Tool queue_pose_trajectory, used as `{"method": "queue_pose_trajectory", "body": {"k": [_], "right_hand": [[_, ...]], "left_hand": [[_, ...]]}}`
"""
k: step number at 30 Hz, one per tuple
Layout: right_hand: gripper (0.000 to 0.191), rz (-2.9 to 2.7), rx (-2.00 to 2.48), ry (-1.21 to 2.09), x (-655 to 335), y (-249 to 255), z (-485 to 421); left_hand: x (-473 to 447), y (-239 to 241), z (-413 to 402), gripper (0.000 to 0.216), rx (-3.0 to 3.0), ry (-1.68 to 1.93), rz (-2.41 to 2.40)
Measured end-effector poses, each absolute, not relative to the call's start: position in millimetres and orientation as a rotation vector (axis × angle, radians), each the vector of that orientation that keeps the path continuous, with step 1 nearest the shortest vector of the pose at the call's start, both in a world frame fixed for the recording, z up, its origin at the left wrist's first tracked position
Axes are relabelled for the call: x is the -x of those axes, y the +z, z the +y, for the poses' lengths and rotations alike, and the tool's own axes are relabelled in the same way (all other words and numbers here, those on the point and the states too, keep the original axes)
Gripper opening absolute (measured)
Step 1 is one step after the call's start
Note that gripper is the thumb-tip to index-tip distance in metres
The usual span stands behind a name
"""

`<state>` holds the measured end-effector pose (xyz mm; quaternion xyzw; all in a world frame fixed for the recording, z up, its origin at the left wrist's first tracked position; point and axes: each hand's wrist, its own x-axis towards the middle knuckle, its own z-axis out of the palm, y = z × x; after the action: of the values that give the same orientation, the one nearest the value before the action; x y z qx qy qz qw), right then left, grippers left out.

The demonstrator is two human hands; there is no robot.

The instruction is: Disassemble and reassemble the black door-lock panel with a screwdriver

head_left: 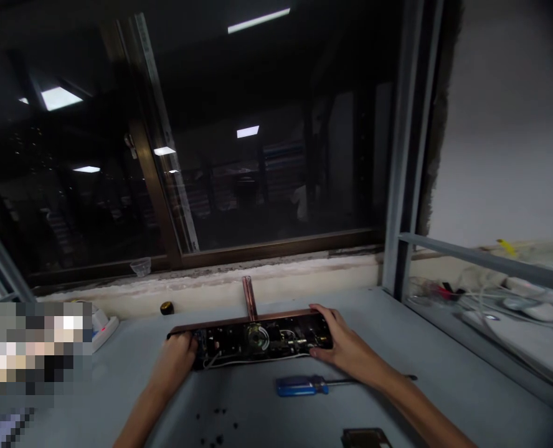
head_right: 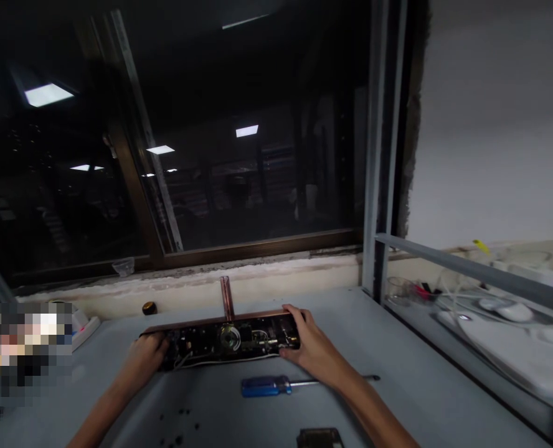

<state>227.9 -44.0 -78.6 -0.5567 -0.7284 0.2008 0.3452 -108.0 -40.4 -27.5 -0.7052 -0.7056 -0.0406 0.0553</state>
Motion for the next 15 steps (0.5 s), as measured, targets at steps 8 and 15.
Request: {"method": "queue_pose_trajectory", "body": {"k": [8,15], "right_hand": [[0.07,-1.877,1.447,0.51,-227,-81,-46],[0.068,-1.903,1.446,0.54,-225,-78,-49]], "left_hand": [[91,-28,-45,0.029,2.086,-0.036,-2.161],[112,-13,-52,0.033,2.025,-0.038,-2.34]]}}
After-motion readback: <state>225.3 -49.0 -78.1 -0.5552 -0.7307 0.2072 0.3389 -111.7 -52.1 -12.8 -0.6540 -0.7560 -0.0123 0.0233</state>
